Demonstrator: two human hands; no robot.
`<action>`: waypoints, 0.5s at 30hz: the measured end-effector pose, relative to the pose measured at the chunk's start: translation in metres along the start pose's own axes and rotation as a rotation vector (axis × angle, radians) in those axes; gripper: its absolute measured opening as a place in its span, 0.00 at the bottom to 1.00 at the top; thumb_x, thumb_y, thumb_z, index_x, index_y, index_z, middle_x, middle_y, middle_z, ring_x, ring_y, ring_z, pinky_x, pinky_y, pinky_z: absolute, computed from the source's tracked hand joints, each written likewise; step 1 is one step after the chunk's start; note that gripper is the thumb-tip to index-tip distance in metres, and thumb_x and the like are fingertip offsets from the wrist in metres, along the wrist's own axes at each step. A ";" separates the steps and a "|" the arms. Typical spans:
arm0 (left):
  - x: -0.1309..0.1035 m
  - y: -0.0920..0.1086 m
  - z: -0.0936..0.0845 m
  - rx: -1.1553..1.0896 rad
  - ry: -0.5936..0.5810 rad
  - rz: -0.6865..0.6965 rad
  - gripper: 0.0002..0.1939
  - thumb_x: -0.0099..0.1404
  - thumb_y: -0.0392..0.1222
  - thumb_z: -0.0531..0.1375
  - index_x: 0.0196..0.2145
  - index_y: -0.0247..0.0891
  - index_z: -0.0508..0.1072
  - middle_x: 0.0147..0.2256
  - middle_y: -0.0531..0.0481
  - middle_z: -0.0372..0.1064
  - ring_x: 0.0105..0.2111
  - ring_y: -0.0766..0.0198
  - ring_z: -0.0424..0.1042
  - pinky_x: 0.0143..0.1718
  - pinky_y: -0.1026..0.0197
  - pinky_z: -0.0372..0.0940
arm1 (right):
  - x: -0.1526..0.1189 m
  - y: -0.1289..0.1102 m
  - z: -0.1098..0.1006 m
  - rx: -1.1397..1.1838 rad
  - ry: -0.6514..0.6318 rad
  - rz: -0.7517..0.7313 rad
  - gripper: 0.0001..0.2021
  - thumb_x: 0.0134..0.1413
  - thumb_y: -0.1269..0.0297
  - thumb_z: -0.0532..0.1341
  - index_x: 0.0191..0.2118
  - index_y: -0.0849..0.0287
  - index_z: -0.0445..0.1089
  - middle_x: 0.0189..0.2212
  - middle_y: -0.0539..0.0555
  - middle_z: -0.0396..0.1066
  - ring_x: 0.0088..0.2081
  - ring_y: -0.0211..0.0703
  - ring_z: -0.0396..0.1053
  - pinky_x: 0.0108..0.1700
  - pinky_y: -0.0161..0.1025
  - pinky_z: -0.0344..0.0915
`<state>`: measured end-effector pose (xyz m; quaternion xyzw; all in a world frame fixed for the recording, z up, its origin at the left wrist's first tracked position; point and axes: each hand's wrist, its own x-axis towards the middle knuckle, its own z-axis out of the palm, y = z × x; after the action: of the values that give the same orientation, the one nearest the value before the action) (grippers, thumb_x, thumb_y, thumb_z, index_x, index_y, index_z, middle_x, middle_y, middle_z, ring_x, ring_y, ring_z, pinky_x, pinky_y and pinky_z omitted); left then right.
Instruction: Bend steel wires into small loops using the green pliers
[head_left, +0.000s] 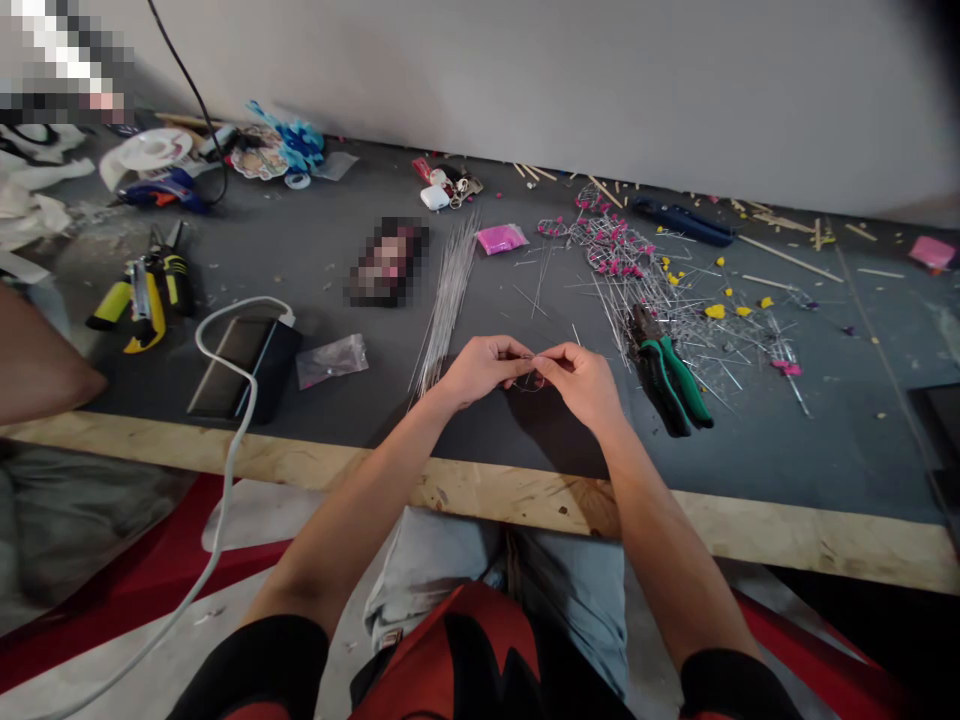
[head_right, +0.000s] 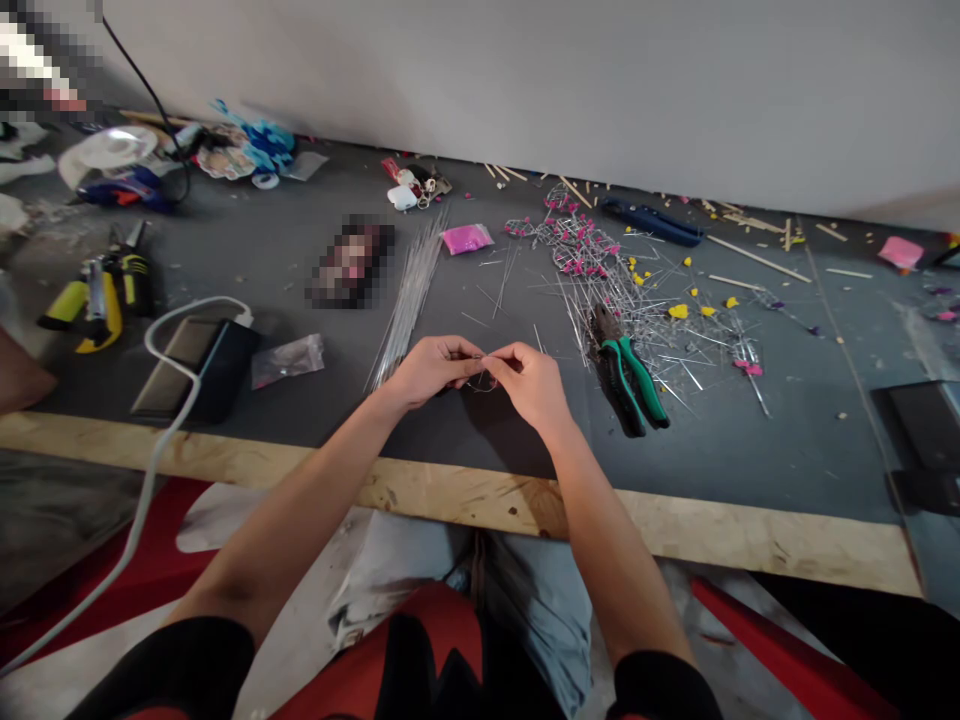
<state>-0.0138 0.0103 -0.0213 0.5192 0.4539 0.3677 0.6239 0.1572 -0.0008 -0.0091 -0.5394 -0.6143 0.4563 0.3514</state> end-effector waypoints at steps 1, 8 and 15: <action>0.000 0.000 0.000 0.010 -0.011 0.020 0.11 0.54 0.45 0.65 0.30 0.34 0.75 0.22 0.52 0.67 0.18 0.75 0.59 0.19 0.68 0.54 | 0.001 0.001 0.000 0.063 -0.012 0.029 0.13 0.48 0.51 0.62 0.31 0.57 0.71 0.24 0.51 0.73 0.27 0.42 0.71 0.34 0.40 0.66; -0.004 0.004 0.003 0.147 0.021 0.180 0.09 0.57 0.44 0.62 0.31 0.34 0.74 0.27 0.50 0.73 0.25 0.71 0.68 0.28 0.66 0.63 | 0.004 0.005 0.006 0.565 -0.089 0.216 0.12 0.43 0.55 0.67 0.25 0.59 0.69 0.22 0.49 0.70 0.27 0.36 0.68 0.36 0.37 0.66; -0.005 -0.001 0.007 0.267 0.096 0.275 0.07 0.58 0.41 0.61 0.33 0.37 0.76 0.32 0.50 0.75 0.33 0.67 0.72 0.37 0.63 0.64 | 0.006 0.004 0.006 0.713 -0.113 0.290 0.11 0.43 0.58 0.66 0.22 0.58 0.67 0.21 0.47 0.67 0.26 0.33 0.65 0.37 0.35 0.65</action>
<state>-0.0086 0.0033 -0.0207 0.6363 0.4526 0.4103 0.4711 0.1516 0.0040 -0.0149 -0.4388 -0.3529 0.7151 0.4142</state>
